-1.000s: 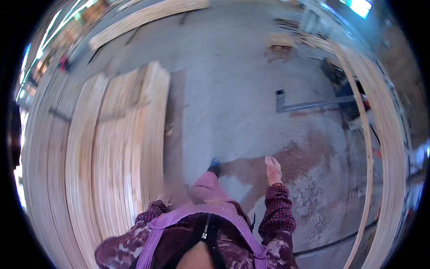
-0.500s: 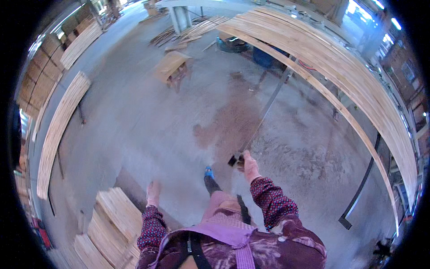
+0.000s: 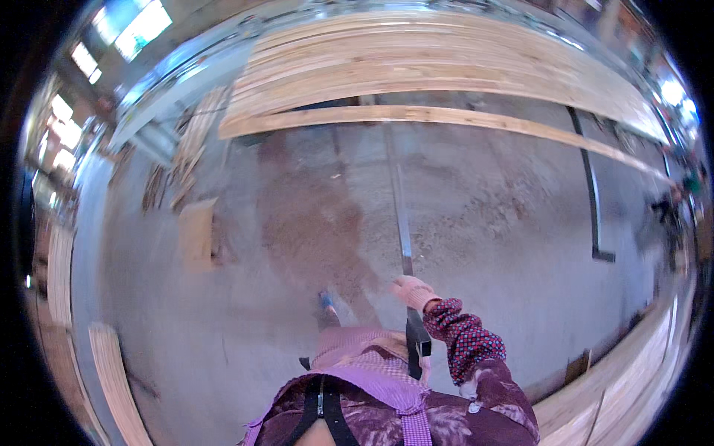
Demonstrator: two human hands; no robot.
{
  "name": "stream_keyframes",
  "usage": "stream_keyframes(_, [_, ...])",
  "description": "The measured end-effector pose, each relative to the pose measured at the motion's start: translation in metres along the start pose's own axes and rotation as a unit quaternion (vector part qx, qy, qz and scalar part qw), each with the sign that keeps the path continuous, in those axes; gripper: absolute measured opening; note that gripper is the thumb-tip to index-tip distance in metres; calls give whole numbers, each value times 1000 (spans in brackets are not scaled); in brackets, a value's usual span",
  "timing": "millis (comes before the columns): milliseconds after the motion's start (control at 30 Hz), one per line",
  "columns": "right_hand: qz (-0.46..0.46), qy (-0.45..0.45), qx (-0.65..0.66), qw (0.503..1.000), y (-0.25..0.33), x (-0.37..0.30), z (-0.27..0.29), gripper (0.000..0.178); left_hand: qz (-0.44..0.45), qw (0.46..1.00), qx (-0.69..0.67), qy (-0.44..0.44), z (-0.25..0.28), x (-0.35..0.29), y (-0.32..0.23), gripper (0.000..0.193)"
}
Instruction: The person picks up thin wooden planks from a large stack, carries them to a workbench, and arranges them into neat piles. They then return to the original stack to repeat the process.
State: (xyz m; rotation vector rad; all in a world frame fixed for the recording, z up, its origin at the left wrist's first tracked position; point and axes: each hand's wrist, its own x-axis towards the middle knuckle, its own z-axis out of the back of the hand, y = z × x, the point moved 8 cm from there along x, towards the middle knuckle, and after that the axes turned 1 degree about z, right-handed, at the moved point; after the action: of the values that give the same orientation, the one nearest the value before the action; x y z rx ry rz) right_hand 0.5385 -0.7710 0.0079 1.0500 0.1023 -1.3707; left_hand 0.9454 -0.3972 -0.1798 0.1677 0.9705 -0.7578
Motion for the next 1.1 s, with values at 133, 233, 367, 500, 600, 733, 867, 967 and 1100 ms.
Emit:
stream_keyframes(133, [6, -70, 97, 993, -5, 18, 19, 46, -98, 958, 268, -10, 141, 103, -57, 27])
stream_keyframes(233, [10, -117, 142, 983, 16, 18, 34, 48, -235, 633, 703, -225, 262, 163, -175, 40])
stream_keyframes(367, [-50, -144, 158, 976, 37, -6, 66, 49, -428, 771, 216, -419, 405, 75, -435, 81])
stream_keyframes(500, [-37, -109, 247, 962, 82, 2, 94, 51, -444, 727, 305, -426, 453, -29, -592, 99])
stream_keyframes(600, [-77, -140, 313, 936, 105, 15, 92, 55, -482, 679, 380, -404, 442, -3, -623, 101])
stream_keyframes(733, [104, -262, 249, 926, 121, 61, 157, 48, -447, 670, 519, -286, 427, -7, -683, 96])
stream_keyframes(867, [57, -159, 695, 699, 118, 122, 181, 29, -459, 743, 467, -140, 396, 51, -672, 74])
stream_keyframes(967, [96, -130, 834, 528, 94, 200, 162, 37, -476, 750, 455, -69, 393, 42, -673, 58])
stream_keyframes(1100, [143, -198, 711, 660, 131, 177, 212, 34, -498, 771, 396, 15, 425, 31, -690, 54])
